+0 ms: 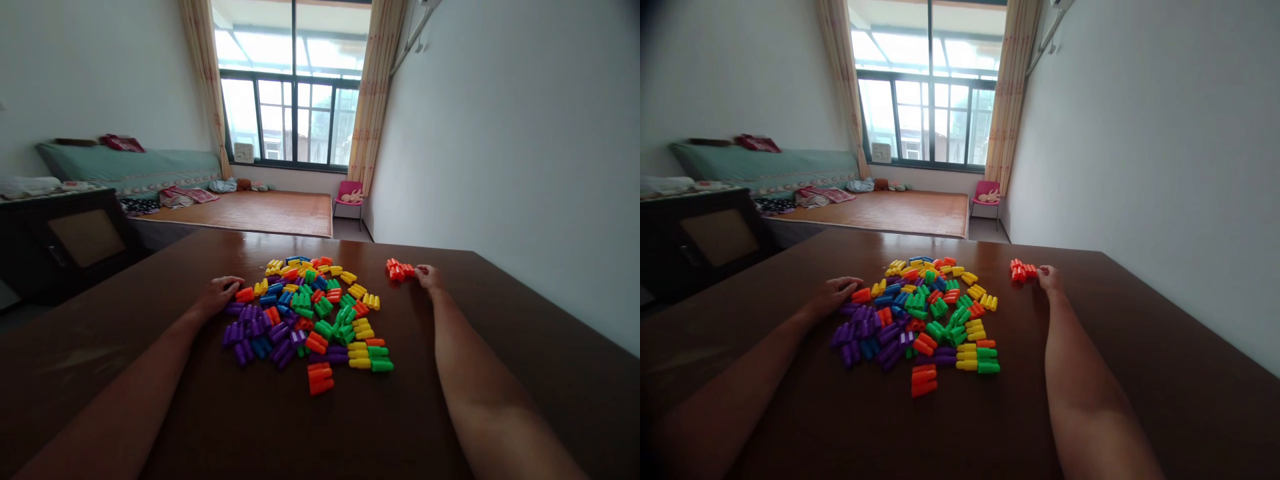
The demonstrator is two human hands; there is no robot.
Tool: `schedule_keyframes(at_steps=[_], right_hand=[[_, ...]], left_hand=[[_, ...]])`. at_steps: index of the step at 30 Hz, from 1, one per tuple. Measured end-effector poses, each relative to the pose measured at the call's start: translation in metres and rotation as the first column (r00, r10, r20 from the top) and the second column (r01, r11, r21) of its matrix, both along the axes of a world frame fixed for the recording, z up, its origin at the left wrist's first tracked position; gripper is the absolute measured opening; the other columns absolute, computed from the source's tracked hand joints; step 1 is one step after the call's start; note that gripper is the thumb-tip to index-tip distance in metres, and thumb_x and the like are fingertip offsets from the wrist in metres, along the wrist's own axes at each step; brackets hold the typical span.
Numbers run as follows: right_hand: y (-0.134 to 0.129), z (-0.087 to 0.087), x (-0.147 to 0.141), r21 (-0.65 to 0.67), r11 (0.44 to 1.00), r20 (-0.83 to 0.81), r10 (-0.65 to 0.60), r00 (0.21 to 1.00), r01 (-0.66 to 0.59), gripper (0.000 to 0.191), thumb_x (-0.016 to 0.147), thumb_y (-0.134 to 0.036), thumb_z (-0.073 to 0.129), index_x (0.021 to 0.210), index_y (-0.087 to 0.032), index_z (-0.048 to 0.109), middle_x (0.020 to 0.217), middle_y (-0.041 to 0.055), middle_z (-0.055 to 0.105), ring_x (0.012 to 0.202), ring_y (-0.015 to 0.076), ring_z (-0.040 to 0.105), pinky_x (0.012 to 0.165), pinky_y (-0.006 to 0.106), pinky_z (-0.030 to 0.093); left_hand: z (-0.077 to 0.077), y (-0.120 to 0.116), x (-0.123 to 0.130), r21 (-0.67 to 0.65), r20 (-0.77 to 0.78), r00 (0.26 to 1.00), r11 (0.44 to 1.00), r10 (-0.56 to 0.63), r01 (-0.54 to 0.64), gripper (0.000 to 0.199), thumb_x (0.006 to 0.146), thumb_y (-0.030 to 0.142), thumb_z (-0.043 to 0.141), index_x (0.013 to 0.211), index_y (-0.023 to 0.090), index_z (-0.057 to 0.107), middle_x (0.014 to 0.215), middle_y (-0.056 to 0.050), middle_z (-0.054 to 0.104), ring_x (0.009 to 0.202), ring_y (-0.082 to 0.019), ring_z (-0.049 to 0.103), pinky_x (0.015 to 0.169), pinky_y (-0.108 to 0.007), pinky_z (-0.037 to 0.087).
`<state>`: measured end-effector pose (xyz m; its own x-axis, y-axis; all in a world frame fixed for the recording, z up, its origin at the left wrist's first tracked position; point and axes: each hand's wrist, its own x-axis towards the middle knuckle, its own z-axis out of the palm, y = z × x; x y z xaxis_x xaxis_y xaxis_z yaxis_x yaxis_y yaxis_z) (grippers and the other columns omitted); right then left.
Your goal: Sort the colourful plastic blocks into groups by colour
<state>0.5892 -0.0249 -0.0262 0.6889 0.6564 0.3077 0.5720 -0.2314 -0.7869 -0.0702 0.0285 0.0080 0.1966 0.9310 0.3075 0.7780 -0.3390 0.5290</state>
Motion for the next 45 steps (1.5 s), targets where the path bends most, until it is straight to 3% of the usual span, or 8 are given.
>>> schedule_keyframes(at_steps=[6,10,12,16,21,27,35,45], right_hand=[[-0.003,0.032,-0.023,0.066,0.993,0.093,-0.101,0.99,0.095,0.03,0.077,-0.035,0.056,0.094,-0.013,0.067,0.09,0.0147,0.07,0.08,0.0238,0.063,0.078,0.039,0.049],[-0.004,0.08,-0.102,0.211,0.956,0.271,0.143,0.952,-0.204,0.039,0.085,-0.042,0.049,0.107,-0.014,0.065,0.096,0.0131,0.07,0.079,0.0215,0.063,0.074,0.035,0.05],[-0.002,0.096,-0.164,0.143,0.855,0.355,0.426,0.832,-0.499,0.038,0.088,-0.042,0.047,0.111,-0.017,0.065,0.097,0.0107,0.071,0.081,0.0201,0.063,0.074,0.034,0.051],[0.01,0.102,-0.281,-0.23,0.521,0.514,0.782,0.352,-0.822,0.029,0.088,-0.03,0.054,0.112,-0.021,0.067,0.108,0.009,0.07,0.098,0.0225,0.062,0.088,0.037,0.048],[0.037,0.095,-0.345,-0.483,0.481,0.514,0.832,0.208,-0.731,0.032,0.084,-0.019,0.059,0.115,-0.023,0.067,0.11,0.0083,0.069,0.108,0.0248,0.059,0.092,0.037,0.047],[0.041,0.093,-0.346,-0.483,0.48,0.458,0.851,0.255,-0.733,0.016,0.077,-0.023,0.067,0.093,-0.022,0.067,0.094,0.0043,0.07,0.087,0.0204,0.065,0.079,0.031,0.05],[0.001,0.099,-0.23,-0.082,0.723,0.227,0.683,0.694,-0.686,0.026,0.072,-0.038,0.065,0.087,-0.02,0.054,0.078,0.0011,0.065,0.068,0.0148,0.059,0.061,0.026,0.049],[-0.04,0.064,-0.241,-0.046,0.581,0.326,0.778,0.537,-0.813,0.022,0.079,-0.037,0.06,0.095,-0.022,0.063,0.097,0.0045,0.063,0.086,0.0183,0.06,0.081,0.033,0.047]], left_hand=[[0.0,-0.003,0.003,0.028,-0.028,1.0,1.0,-0.003,0.004,0.042,0.08,0.045,0.046,0.101,0.02,0.073,0.107,-0.005,0.073,0.099,-0.023,0.066,0.087,-0.03,0.049],[0.003,-0.007,0.008,0.037,-0.049,0.999,0.999,-0.007,0.009,0.04,0.081,0.04,0.045,0.099,0.019,0.074,0.104,-0.006,0.073,0.097,-0.022,0.066,0.086,-0.029,0.049],[0.003,-0.008,0.009,0.039,-0.054,0.999,0.999,-0.005,0.007,0.039,0.082,0.038,0.045,0.099,0.019,0.074,0.103,-0.006,0.074,0.097,-0.022,0.066,0.086,-0.029,0.049],[-0.001,-0.006,0.009,0.06,-0.051,0.999,0.998,-0.002,0.005,0.036,0.082,0.035,0.046,0.098,0.02,0.075,0.103,-0.005,0.074,0.097,-0.021,0.065,0.086,-0.028,0.049],[-0.006,-0.006,0.009,0.057,-0.041,0.999,0.998,0.008,-0.006,0.033,0.083,0.033,0.048,0.098,0.022,0.075,0.103,-0.005,0.073,0.098,-0.021,0.064,0.087,-0.029,0.048],[-0.004,-0.009,0.011,0.039,-0.027,0.999,0.999,0.021,-0.02,0.03,0.083,0.033,0.049,0.096,0.024,0.075,0.102,-0.003,0.074,0.098,-0.02,0.064,0.086,-0.027,0.048],[-0.003,-0.003,0.009,0.042,-0.048,0.999,0.999,-0.008,0.01,0.036,0.081,0.036,0.046,0.097,0.022,0.075,0.103,-0.005,0.074,0.098,-0.022,0.064,0.086,-0.03,0.048],[0.011,-0.013,0.011,0.033,-0.001,0.999,0.999,-0.042,0.042,0.038,0.077,0.041,0.047,0.094,0.021,0.075,0.102,-0.006,0.074,0.096,-0.023,0.066,0.087,-0.031,0.049]])
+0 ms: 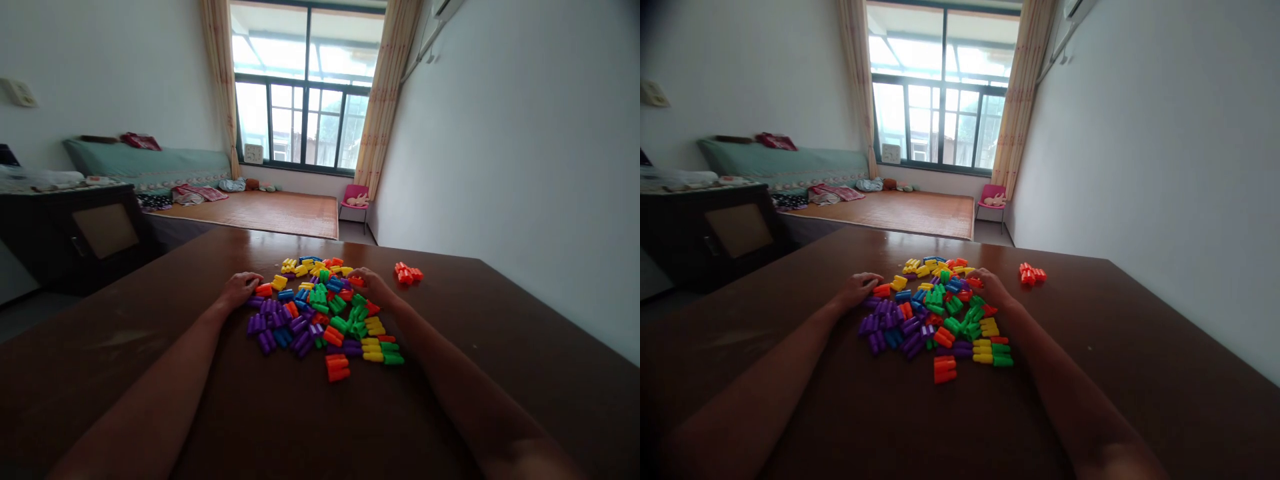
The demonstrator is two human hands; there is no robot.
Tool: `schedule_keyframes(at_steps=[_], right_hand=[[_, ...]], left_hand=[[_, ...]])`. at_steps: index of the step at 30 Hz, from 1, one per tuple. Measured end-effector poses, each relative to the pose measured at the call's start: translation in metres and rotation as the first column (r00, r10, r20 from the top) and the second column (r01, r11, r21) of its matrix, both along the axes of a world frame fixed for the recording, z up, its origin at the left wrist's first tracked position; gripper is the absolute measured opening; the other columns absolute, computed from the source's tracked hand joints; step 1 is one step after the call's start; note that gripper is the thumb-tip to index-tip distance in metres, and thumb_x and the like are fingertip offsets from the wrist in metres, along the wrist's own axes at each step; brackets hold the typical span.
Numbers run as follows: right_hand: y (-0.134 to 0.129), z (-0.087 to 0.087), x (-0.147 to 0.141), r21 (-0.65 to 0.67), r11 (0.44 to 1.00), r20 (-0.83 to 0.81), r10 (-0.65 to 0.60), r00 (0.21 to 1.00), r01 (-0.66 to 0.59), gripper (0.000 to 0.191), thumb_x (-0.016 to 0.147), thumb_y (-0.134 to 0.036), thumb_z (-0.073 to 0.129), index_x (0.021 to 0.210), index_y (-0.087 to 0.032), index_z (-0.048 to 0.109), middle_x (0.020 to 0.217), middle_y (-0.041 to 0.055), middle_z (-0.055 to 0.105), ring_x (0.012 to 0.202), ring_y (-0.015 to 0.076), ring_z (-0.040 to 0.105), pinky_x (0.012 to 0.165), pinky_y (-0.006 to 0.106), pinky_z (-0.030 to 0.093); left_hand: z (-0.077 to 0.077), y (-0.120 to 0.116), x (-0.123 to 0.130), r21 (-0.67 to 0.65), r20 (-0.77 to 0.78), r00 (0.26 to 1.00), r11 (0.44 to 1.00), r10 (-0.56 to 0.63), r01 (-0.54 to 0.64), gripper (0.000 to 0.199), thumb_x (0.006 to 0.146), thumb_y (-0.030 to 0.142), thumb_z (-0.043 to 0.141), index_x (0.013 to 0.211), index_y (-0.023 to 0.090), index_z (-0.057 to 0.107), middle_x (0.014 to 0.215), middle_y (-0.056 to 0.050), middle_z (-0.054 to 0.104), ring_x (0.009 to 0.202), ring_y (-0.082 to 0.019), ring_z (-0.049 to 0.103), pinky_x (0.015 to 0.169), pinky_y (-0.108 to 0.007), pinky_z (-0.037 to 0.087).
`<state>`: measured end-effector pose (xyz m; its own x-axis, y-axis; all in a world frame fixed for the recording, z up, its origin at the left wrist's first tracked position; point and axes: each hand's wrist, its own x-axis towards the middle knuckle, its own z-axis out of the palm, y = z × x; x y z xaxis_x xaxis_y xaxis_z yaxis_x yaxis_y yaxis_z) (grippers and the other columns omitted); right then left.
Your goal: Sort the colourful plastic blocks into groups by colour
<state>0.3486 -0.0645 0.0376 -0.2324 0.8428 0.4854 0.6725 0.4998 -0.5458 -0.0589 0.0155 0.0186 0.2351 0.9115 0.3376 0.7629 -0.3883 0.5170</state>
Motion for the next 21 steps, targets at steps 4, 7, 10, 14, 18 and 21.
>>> schedule_keyframes(at_steps=[4,7,10,14,18,21], right_hand=[[-0.005,-0.003,-0.008,0.009,1.0,0.043,-0.014,0.999,0.014,0.018,0.078,-0.037,0.059,0.085,-0.02,0.059,0.086,0.0026,0.064,0.079,0.0177,0.058,0.075,0.031,0.046],[-0.005,0.0,0.005,-0.023,0.996,0.073,-0.079,0.994,0.081,0.022,0.079,-0.042,0.058,0.083,-0.02,0.056,0.077,0.0005,0.063,0.069,0.0159,0.056,0.068,0.029,0.045],[-0.004,0.009,0.046,-0.012,0.947,0.046,-0.319,0.947,0.32,0.028,0.08,-0.047,0.056,0.086,-0.02,0.054,0.078,0.002,0.063,0.067,0.0164,0.057,0.065,0.029,0.044],[-0.011,0.007,0.13,-0.092,0.7,0.092,-0.702,0.706,0.708,0.028,0.074,-0.042,0.063,0.087,-0.02,0.052,0.076,0.0039,0.063,0.065,0.018,0.059,0.062,0.03,0.045],[-0.021,-0.019,0.189,-0.222,0.582,0.12,-0.78,0.614,0.783,0.041,0.056,-0.034,0.079,0.085,-0.02,0.055,0.076,0.0046,0.064,0.069,0.0204,0.062,0.065,0.032,0.049],[-0.022,-0.032,0.208,-0.314,0.617,0.007,-0.759,0.652,0.722,0.054,0.047,-0.032,0.083,0.092,-0.019,0.057,0.086,0.0067,0.066,0.075,0.0204,0.065,0.066,0.032,0.052]], left_hand=[[-0.001,0.001,-0.001,0.003,-0.016,1.0,1.0,0.001,-0.001,0.041,0.078,0.043,0.045,0.094,0.02,0.075,0.101,-0.007,0.074,0.095,-0.023,0.067,0.086,-0.031,0.049],[-0.005,0.005,-0.003,-0.003,-0.014,1.0,1.0,0.002,-0.002,0.041,0.078,0.044,0.045,0.096,0.021,0.074,0.103,-0.006,0.074,0.097,-0.023,0.066,0.086,-0.03,0.049],[-0.011,0.01,-0.006,-0.015,-0.017,1.0,1.0,0.005,-0.006,0.04,0.078,0.044,0.047,0.097,0.022,0.074,0.104,-0.005,0.074,0.098,-0.023,0.066,0.086,-0.029,0.049],[-0.012,0.013,-0.008,0.003,-0.017,1.0,1.0,0.005,-0.005,0.042,0.077,0.046,0.047,0.098,0.022,0.074,0.105,-0.005,0.074,0.098,-0.024,0.066,0.085,-0.03,0.05],[-0.007,0.009,-0.005,0.002,-0.015,1.0,1.0,0.005,-0.005,0.041,0.076,0.046,0.047,0.095,0.022,0.075,0.103,-0.006,0.074,0.096,-0.024,0.066,0.086,-0.031,0.049],[-0.004,0.007,-0.004,-0.015,-0.009,1.0,1.0,0.011,-0.011,0.04,0.075,0.047,0.048,0.093,0.023,0.075,0.102,-0.005,0.074,0.096,-0.024,0.066,0.086,-0.03,0.049]])
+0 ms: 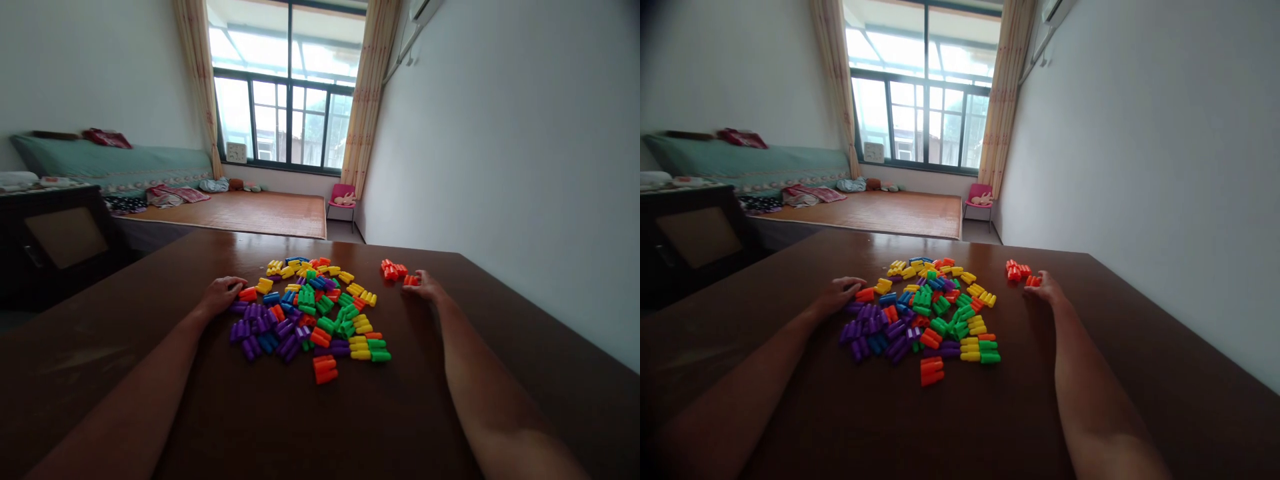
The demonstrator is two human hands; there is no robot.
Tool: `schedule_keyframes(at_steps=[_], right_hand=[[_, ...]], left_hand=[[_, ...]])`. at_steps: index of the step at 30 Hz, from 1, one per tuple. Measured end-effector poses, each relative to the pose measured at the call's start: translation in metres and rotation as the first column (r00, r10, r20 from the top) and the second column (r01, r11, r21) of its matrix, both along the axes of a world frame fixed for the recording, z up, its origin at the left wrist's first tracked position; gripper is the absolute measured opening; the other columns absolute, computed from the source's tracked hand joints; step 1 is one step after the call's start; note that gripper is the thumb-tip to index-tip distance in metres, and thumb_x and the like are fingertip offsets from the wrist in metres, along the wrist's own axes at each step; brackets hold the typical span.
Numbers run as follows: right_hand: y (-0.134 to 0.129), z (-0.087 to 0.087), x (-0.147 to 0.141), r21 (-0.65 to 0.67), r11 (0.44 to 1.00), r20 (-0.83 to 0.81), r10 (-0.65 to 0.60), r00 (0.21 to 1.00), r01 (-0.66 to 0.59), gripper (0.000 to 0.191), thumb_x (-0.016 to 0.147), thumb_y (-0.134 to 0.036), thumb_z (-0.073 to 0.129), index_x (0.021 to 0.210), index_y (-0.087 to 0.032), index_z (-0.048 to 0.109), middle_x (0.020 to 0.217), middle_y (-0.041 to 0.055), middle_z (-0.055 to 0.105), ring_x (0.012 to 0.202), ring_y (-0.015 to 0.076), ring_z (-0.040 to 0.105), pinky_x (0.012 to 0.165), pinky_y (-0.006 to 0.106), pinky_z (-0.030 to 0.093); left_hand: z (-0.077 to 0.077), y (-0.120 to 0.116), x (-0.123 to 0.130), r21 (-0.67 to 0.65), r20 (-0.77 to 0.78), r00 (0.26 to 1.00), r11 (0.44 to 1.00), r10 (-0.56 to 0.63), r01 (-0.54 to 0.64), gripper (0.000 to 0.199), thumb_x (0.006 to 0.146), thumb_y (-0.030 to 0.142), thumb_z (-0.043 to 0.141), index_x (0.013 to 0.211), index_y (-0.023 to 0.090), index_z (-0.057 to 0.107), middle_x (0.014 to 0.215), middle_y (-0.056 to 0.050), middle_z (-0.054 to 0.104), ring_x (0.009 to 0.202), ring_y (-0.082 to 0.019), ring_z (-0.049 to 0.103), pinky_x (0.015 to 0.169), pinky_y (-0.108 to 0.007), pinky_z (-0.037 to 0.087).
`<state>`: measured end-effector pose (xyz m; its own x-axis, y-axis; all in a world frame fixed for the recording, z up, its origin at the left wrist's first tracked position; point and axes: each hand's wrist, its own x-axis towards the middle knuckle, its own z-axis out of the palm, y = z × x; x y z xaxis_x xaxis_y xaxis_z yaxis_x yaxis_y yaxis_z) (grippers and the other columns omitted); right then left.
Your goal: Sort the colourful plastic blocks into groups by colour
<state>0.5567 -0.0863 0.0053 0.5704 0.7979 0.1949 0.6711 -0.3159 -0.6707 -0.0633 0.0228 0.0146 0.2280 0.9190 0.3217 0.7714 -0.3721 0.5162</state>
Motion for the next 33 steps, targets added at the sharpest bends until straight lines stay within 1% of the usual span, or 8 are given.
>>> schedule_keyframes(at_steps=[5,14,19,22,24,27,29,33], right_hand=[[0.001,-0.006,0.008,0.014,0.999,-0.062,0.048,0.997,-0.047,0.041,0.052,-0.03,0.081,0.086,-0.018,0.06,0.088,0.0077,0.069,0.076,0.0199,0.066,0.067,0.033,0.054],[0.004,-0.013,-0.016,0.103,0.993,0.159,0.048,0.986,-0.065,0.014,0.068,-0.031,0.067,0.076,-0.022,0.061,0.079,0.0031,0.07,0.073,0.019,0.066,0.073,0.033,0.051],[0.004,0.004,-0.02,0.214,0.977,0.237,-0.043,0.971,-0.009,0.024,0.074,-0.039,0.06,0.087,-0.019,0.065,0.088,0.009,0.071,0.068,0.0197,0.063,0.071,0.035,0.05],[0.011,0.026,-0.053,0.342,0.937,0.299,-0.039,0.954,-0.069,0.031,0.083,-0.04,0.05,0.096,-0.016,0.065,0.093,0.0117,0.07,0.071,0.0202,0.063,0.072,0.036,0.05],[0.021,0.038,-0.094,0.33,0.909,0.331,0.141,0.933,-0.254,0.032,0.086,-0.04,0.048,0.1,-0.017,0.066,0.095,0.0106,0.07,0.074,0.0202,0.063,0.073,0.035,0.05],[0.046,0.043,-0.163,0.151,0.778,0.418,0.509,0.752,-0.61,0.028,0.086,-0.035,0.053,0.106,-0.02,0.067,0.101,0.0089,0.071,0.089,0.0221,0.064,0.083,0.038,0.05],[0.071,0.043,-0.198,0.035,0.689,0.469,0.628,0.621,-0.724,0.028,0.085,-0.028,0.054,0.11,-0.022,0.066,0.111,0.0082,0.069,0.102,0.0233,0.06,0.093,0.04,0.047],[0.125,0.042,-0.229,-0.065,0.726,0.45,0.634,0.629,-0.685,0.037,0.08,-0.014,0.057,0.115,-0.024,0.066,0.118,0.0077,0.067,0.11,0.0234,0.058,0.099,0.04,0.044]], left_hand=[[0.0,0.0,0.0,-0.006,-0.013,1.0,1.0,0.004,-0.004,0.041,0.075,0.048,0.047,0.094,0.024,0.074,0.103,-0.004,0.074,0.097,-0.023,0.066,0.084,-0.03,0.049],[0.0,0.0,-0.001,0.005,-0.026,1.0,1.0,-0.001,0.001,0.042,0.076,0.048,0.047,0.095,0.023,0.075,0.104,-0.005,0.074,0.098,-0.025,0.066,0.086,-0.031,0.049],[-0.003,0.001,-0.001,0.016,-0.029,0.999,1.0,-0.016,0.017,0.04,0.077,0.046,0.047,0.095,0.023,0.075,0.104,-0.005,0.074,0.099,-0.023,0.065,0.087,-0.03,0.049],[-0.003,-0.001,0.0,0.026,-0.027,0.999,0.999,-0.02,0.021,0.039,0.078,0.043,0.046,0.094,0.022,0.075,0.102,-0.005,0.074,0.097,-0.023,0.066,0.087,-0.03,0.049],[-0.002,-0.002,0.002,0.031,-0.03,0.999,0.999,-0.014,0.015,0.038,0.079,0.041,0.046,0.094,0.022,0.075,0.101,-0.006,0.074,0.096,-0.023,0.066,0.087,-0.031,0.049],[-0.003,-0.002,0.002,0.035,-0.02,1.0,0.999,-0.003,0.004,0.036,0.08,0.039,0.046,0.094,0.022,0.075,0.1,-0.006,0.074,0.096,-0.023,0.065,0.087,-0.031,0.049],[-0.005,-0.003,0.003,0.032,0.002,1.0,0.999,0.009,-0.009,0.033,0.079,0.037,0.049,0.092,0.023,0.076,0.1,-0.004,0.074,0.097,-0.023,0.065,0.087,-0.031,0.049],[-0.006,-0.006,0.004,0.017,0.035,0.998,0.999,0.05,-0.051,0.028,0.077,0.034,0.053,0.09,0.026,0.076,0.1,-0.002,0.074,0.098,-0.022,0.065,0.088,-0.03,0.049]])
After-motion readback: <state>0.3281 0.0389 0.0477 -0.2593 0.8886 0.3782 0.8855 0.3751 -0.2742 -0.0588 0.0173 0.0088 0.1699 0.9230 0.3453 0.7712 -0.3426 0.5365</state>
